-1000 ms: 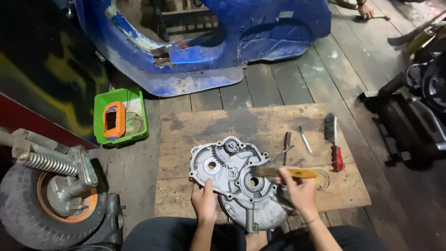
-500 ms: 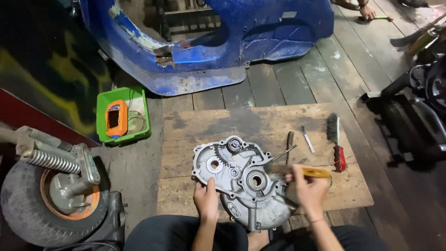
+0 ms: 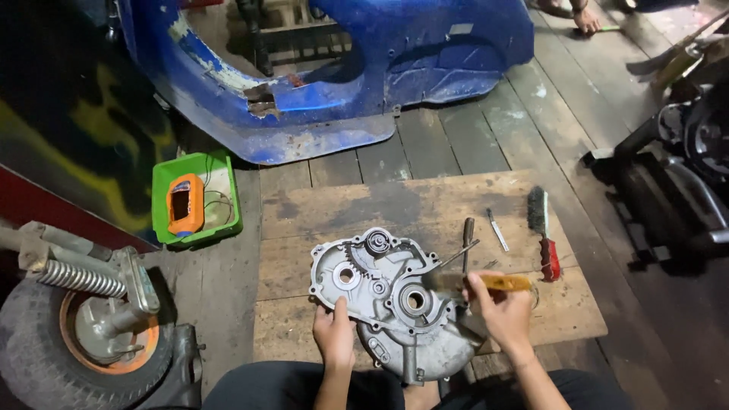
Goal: The person cleans a silver mechanical housing, likely a motorcycle engine case, using a wire brush and a paintbrush. They scrub the internal gears and surfaces, then use the paintbrush to remove debris from the crevices.
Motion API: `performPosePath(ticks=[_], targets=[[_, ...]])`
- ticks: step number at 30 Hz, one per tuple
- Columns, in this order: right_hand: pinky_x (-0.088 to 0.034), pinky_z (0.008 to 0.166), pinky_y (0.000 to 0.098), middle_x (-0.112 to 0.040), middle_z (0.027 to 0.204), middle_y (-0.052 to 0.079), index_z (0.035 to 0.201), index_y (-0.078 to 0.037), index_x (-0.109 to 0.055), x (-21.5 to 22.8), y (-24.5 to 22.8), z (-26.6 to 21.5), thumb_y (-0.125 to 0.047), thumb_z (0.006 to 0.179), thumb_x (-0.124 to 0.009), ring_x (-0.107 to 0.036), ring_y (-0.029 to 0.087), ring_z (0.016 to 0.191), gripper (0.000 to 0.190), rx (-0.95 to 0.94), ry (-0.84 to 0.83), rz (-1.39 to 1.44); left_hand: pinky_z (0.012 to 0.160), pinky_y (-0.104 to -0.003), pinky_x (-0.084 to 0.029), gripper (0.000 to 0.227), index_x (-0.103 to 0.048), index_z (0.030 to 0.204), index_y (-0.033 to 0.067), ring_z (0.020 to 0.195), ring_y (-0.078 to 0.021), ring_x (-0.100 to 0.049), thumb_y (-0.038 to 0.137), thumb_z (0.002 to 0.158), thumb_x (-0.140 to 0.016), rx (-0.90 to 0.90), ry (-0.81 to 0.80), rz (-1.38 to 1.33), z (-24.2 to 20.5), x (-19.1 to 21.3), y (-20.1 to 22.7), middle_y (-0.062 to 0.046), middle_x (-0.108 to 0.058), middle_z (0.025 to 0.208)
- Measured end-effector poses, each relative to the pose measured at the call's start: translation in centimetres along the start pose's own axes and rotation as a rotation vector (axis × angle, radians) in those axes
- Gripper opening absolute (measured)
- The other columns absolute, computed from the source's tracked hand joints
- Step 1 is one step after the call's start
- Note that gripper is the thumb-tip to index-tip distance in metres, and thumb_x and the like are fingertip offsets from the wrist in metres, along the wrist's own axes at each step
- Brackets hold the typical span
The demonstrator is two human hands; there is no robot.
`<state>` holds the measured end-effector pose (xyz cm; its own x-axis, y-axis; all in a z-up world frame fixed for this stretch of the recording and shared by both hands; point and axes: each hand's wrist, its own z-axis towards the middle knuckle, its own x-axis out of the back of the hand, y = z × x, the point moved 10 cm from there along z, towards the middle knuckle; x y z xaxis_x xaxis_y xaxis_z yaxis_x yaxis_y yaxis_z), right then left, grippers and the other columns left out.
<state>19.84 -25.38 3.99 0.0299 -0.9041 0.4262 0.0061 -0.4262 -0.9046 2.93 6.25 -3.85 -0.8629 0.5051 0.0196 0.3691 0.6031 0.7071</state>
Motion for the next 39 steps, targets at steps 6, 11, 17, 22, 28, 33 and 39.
performPosePath(ticks=[6,11,17,22,28,33,39], targets=[[-0.051,0.033,0.016,-0.08,0.066,0.009,0.094,-0.003,-0.081,-5.2,-3.0,-2.0,-0.023,0.093,-0.07,-0.07,0.011,0.044,0.023,0.128,-0.254,0.078,0.08,-0.039,-0.053,0.034,-0.068,0.123,0.0073,0.094,-0.0183,-0.066,0.02,0.092,-0.063,-0.045,-0.021,-0.091,2.0,-0.4,-1.4,-0.007,-0.076,0.108],[-0.062,0.059,0.0241,-0.08,0.091,0.011,0.104,-0.002,-0.078,0.7,-2.5,-1.9,-0.019,0.091,-0.074,-0.076,0.019,0.075,0.022,0.143,0.079,-0.116,0.073,-0.038,-0.055,0.039,-0.068,0.126,0.0054,0.09,-0.0188,-0.067,0.021,0.09,-0.063,-0.064,0.001,-0.048,2.4,-0.3,-1.3,-0.009,-0.077,0.107],[-0.067,0.057,0.0274,-0.081,0.076,0.013,0.093,0.001,-0.079,-2.2,-4.2,-4.9,-0.015,0.088,-0.073,-0.079,0.02,0.063,0.018,0.084,-0.082,0.126,0.073,-0.039,-0.055,0.035,-0.069,0.121,0.0042,0.09,-0.0201,-0.069,0.019,0.09,-0.063,-0.07,-0.004,-0.087,2.6,-0.5,-1.5,-0.011,-0.078,0.104],[-0.062,0.053,0.0238,-0.082,0.083,0.01,0.102,-0.003,-0.078,-0.1,-1.1,-3.2,-0.018,0.09,-0.073,-0.076,0.017,0.065,0.02,0.158,-0.007,0.056,0.081,-0.039,-0.054,0.038,-0.066,0.125,0.0048,0.094,-0.0192,-0.066,0.021,0.091,-0.061,-0.015,-0.013,-0.065,1.2,-0.5,-0.8,-0.009,-0.076,0.108],[-0.067,0.044,0.0244,-0.083,0.078,0.01,0.089,-0.004,-0.081,-0.6,-3.3,-4.1,-0.017,0.086,-0.075,-0.079,0.019,0.057,0.014,0.195,-0.12,0.047,0.075,-0.037,-0.056,0.039,-0.068,0.125,0.0042,0.092,-0.0193,-0.068,0.021,0.089,-0.063,-0.05,0.021,-0.032,2.0,-0.3,-1.1,-0.01,-0.077,0.107],[-0.064,0.077,0.0236,-0.079,0.094,0.009,0.095,-0.002,-0.078,1.6,-6.6,-2.9,-0.007,0.088,-0.076,-0.076,0.016,0.083,0.01,0.258,0.071,-0.043,0.075,-0.04,-0.056,0.039,-0.067,0.125,0.0044,0.09,-0.0193,-0.067,0.021,0.09,-0.064,-0.071,0.002,-0.075,3.0,-0.4,-2.1,-0.011,-0.076,0.105],[-0.037,0.026,0.0164,-0.081,0.074,0.006,0.074,-0.004,-0.078,-2.5,-5.2,-3.1,-0.029,0.093,-0.067,-0.065,0.008,0.037,0.034,0.376,-0.207,-0.267,0.076,-0.038,-0.057,0.043,-0.068,0.129,0.0071,0.092,-0.0187,-0.067,0.023,0.09,-0.063,-0.064,0.013,-0.006,2.0,-0.3,-1.1,-0.008,-0.076,0.108]])
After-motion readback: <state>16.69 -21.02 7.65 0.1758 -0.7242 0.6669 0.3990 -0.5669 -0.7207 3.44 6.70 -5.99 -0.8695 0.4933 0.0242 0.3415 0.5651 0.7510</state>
